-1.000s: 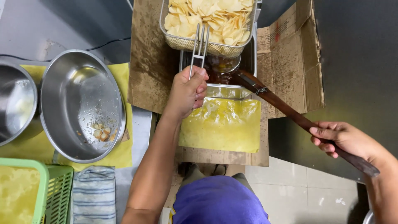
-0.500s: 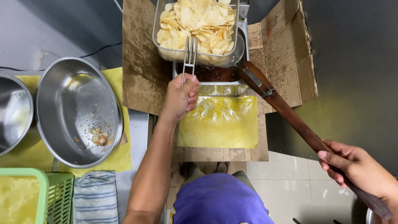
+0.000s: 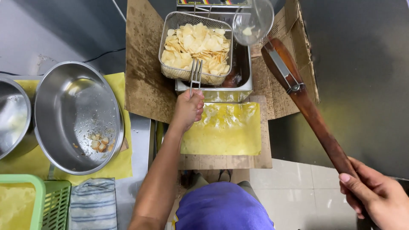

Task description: The person lifts a wire basket of fried chips from a deep fryer and places it into a metal bowl. They then use a long-handled strainer to skim debris from the hot oil. Finally, the person transfers the fried chips from the bowl into a green plastic basket.

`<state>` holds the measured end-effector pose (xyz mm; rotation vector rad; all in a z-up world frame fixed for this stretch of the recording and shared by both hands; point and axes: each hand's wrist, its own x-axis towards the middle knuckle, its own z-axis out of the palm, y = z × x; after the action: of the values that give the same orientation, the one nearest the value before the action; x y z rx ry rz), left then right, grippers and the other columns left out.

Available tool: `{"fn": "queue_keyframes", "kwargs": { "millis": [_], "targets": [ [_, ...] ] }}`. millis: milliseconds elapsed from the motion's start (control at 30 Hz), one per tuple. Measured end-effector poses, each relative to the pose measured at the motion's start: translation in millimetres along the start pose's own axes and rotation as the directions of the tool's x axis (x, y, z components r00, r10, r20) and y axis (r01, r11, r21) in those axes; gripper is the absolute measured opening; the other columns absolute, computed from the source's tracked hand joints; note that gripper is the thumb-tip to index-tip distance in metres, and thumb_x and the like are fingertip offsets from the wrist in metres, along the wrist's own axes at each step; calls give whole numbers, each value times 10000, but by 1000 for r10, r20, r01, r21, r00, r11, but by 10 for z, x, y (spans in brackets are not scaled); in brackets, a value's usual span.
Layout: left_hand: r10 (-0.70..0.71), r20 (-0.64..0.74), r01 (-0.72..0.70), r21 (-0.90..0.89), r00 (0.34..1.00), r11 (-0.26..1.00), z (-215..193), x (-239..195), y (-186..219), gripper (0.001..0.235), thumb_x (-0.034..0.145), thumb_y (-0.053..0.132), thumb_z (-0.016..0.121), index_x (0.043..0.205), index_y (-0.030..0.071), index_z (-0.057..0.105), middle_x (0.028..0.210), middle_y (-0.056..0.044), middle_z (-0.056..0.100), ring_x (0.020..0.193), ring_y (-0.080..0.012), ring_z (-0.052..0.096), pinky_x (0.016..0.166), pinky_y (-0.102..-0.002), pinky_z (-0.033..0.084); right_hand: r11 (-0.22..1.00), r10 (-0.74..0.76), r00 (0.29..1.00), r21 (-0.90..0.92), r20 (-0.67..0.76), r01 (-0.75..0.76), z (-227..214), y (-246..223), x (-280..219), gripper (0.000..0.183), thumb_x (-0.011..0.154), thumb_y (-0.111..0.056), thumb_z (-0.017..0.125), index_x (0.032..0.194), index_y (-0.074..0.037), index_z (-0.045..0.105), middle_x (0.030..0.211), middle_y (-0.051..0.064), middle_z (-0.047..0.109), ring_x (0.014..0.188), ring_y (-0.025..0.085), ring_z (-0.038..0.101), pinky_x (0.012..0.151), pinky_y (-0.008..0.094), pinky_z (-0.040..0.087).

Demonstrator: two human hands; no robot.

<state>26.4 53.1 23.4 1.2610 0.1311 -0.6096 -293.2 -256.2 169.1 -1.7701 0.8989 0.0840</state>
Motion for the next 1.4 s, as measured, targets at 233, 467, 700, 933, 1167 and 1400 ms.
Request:
{"fn": "queue_keyframes", "kwargs": {
  "millis": [233,467,700,933,1167,1400],
  "targets": [
    [-2,-7,2,21,1000,1000,74,102,-86,212,1087,214,536,905,105,526,636,8,435,469,-92,337,373,-252,236,912,68,980,-386,-186,-136,222,-157,-143,550,940,-134,686,1485,-209,674,769,189,666,576,311,513,635,392,460],
    [-16,-2,16,18,1000,1000,99,69,-83,214,1084,215,549,899,110,519,641,16,451,468,-85,343,363,-251,236,991,75,989,-100,-129,-88,359,-163,-117,462,987,-36,605,1438,-102,680,770,190,492,563,307,364,550,442,374],
    [10,7,-10,-7,1000,1000,18,-72,-15,195,1073,220,556,920,105,521,638,16,436,463,-78,325,366,-245,222,999,15,999,-32,-42,-16,412,279,205,464,995,-40,560,1445,-84,664,722,167,512,496,269,410,424,392,337],
    [45,21,-43,-81,999,996,32,-244,183,189,1058,226,572,924,102,523,628,15,430,464,-74,327,350,-236,222,988,37,991,143,128,-55,622,794,525,203,1016,-53,574,1175,33,667,718,158,518,469,228,400,378,371,321],
    [188,86,-182,-73,978,981,256,-545,653,204,1055,234,550,902,101,528,633,19,425,462,-60,334,344,-219,224,994,84,986,54,143,-92,717,711,516,340,1009,-60,559,1325,21,653,726,170,536,472,246,417,393,397,374],
    [256,127,-240,-129,958,962,268,-305,345,220,1049,277,574,917,109,523,616,15,406,452,-62,320,341,-208,229,990,71,985,113,160,-90,817,972,552,414,989,-63,570,1396,-14,629,721,151,525,453,227,414,364,372,358]
  ]
}}
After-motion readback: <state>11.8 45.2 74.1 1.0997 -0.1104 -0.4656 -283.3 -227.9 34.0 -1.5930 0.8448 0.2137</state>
